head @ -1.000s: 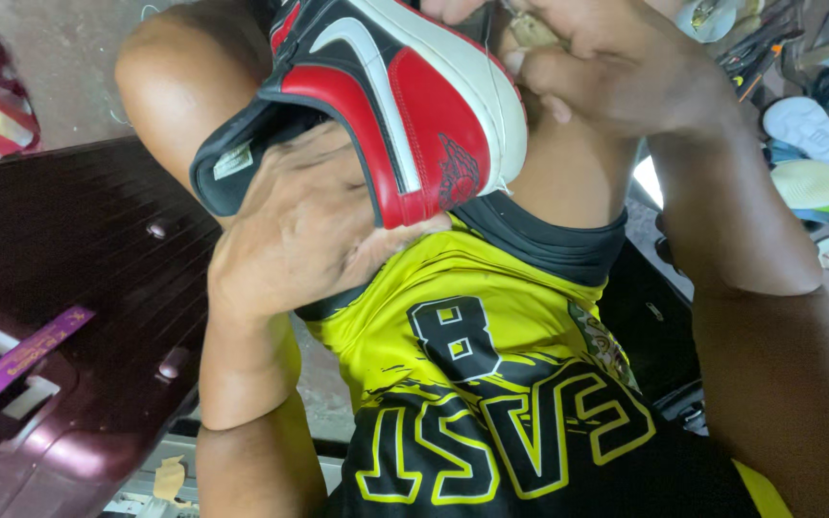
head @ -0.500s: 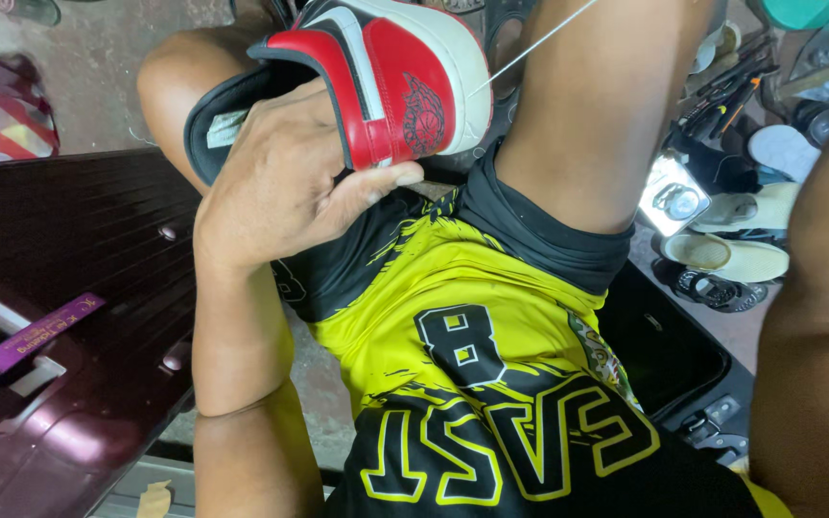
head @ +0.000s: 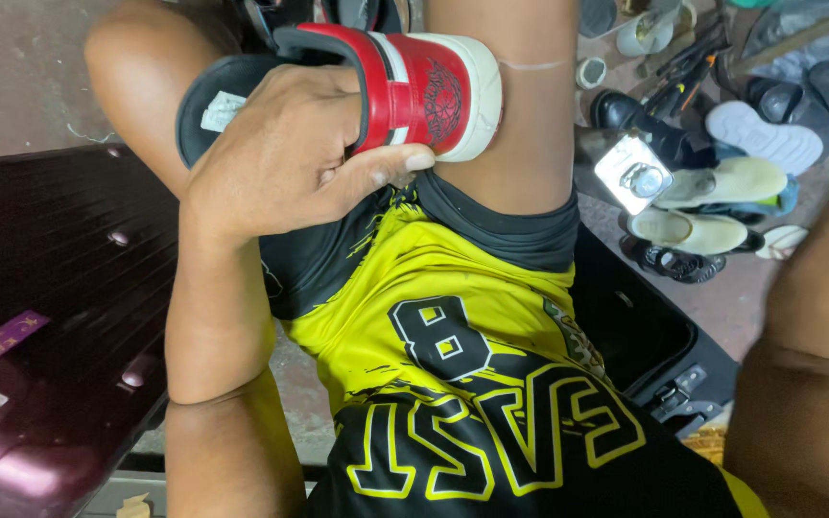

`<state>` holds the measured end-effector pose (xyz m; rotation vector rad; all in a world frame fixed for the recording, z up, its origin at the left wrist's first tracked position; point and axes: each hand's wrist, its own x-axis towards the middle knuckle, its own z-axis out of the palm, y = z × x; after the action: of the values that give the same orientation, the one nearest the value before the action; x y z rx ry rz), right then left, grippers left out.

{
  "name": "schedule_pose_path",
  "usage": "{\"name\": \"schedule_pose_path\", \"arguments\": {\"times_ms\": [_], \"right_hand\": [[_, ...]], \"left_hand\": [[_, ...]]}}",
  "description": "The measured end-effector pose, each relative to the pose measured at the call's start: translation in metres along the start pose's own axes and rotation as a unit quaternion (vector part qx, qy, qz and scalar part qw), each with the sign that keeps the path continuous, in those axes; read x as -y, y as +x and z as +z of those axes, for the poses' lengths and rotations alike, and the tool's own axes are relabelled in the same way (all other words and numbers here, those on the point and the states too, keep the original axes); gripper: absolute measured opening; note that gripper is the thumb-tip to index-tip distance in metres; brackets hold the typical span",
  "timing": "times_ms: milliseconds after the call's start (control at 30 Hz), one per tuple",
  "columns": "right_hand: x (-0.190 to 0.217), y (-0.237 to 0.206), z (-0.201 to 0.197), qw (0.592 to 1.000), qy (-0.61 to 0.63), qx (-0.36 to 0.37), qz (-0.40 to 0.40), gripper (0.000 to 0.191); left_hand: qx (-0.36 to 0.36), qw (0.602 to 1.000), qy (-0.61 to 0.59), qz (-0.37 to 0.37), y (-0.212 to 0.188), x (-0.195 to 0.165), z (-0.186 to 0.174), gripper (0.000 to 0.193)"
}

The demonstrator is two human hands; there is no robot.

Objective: The person sews the sole of a red and black sneaker using a needle and thread. They repeatedly insert the needle through the shoe's sole and pull the thread to stitch the sole to the upper.

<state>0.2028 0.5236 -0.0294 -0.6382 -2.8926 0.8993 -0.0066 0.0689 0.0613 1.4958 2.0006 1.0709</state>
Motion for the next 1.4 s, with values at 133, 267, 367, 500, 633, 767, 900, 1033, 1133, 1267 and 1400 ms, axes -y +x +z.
{"name": "schedule_pose_path", "arguments": {"times_ms": [133, 267, 367, 500, 633, 767, 900, 1033, 1133, 1267, 1400], "right_hand": [[0.085, 0.001, 0.054, 0.954, 0.237, 0.110, -0.149, 0.028], [0.139, 0.004, 0.073, 0.906, 0.278, 0.253, -0.194, 0.027], [0.151, 0.007, 0.066, 0.882, 0.278, 0.271, -0.268, 0.013], [0.149, -0.008, 0.059, 0.868, 0.429, 0.221, -0.113, 0.023], [0.146, -0.019, 0.079, 0.776, 0.596, 0.200, -0.049, 0.023], [0.147, -0.013, 0.091, 0.691, 0.684, 0.226, -0.062, 0.026], [0.153, -0.001, 0.091, 0.717, 0.657, 0.229, -0.037, 0.026], [0.148, 0.010, 0.102, 0.745, 0.629, 0.219, -0.047, 0.027], [0.126, 0.013, 0.118, 0.728, 0.651, 0.214, 0.014, 0.022], [0.081, 0.020, 0.151, 0.690, 0.686, 0.181, 0.145, 0.019], [0.044, 0.024, 0.167, 0.689, 0.690, 0.175, 0.135, 0.021]], "left_hand": [[0.005, 0.998, 0.070, 0.003, 0.010, -0.010, 0.005, 0.033], [0.015, 0.996, 0.088, -0.016, 0.011, -0.021, 0.005, 0.036], [0.021, 0.993, 0.117, -0.026, 0.009, -0.022, 0.012, 0.036], [0.038, 0.992, 0.114, -0.042, 0.013, -0.013, 0.037, 0.041], [0.032, 0.991, 0.110, -0.067, 0.020, -0.007, 0.065, 0.043], [-0.030, 0.989, 0.093, -0.110, 0.025, -0.007, 0.085, 0.048], [-0.029, 0.991, 0.080, -0.099, 0.030, -0.006, 0.097, 0.035], [-0.048, 0.992, 0.060, -0.097, 0.031, -0.005, 0.099, 0.029], [-0.051, 0.992, 0.051, -0.103, 0.032, -0.005, 0.099, 0.028], [-0.028, 0.991, 0.056, -0.119, 0.039, -0.001, 0.098, 0.029], [-0.032, 0.988, 0.079, -0.127, 0.042, -0.001, 0.095, 0.034]]}}
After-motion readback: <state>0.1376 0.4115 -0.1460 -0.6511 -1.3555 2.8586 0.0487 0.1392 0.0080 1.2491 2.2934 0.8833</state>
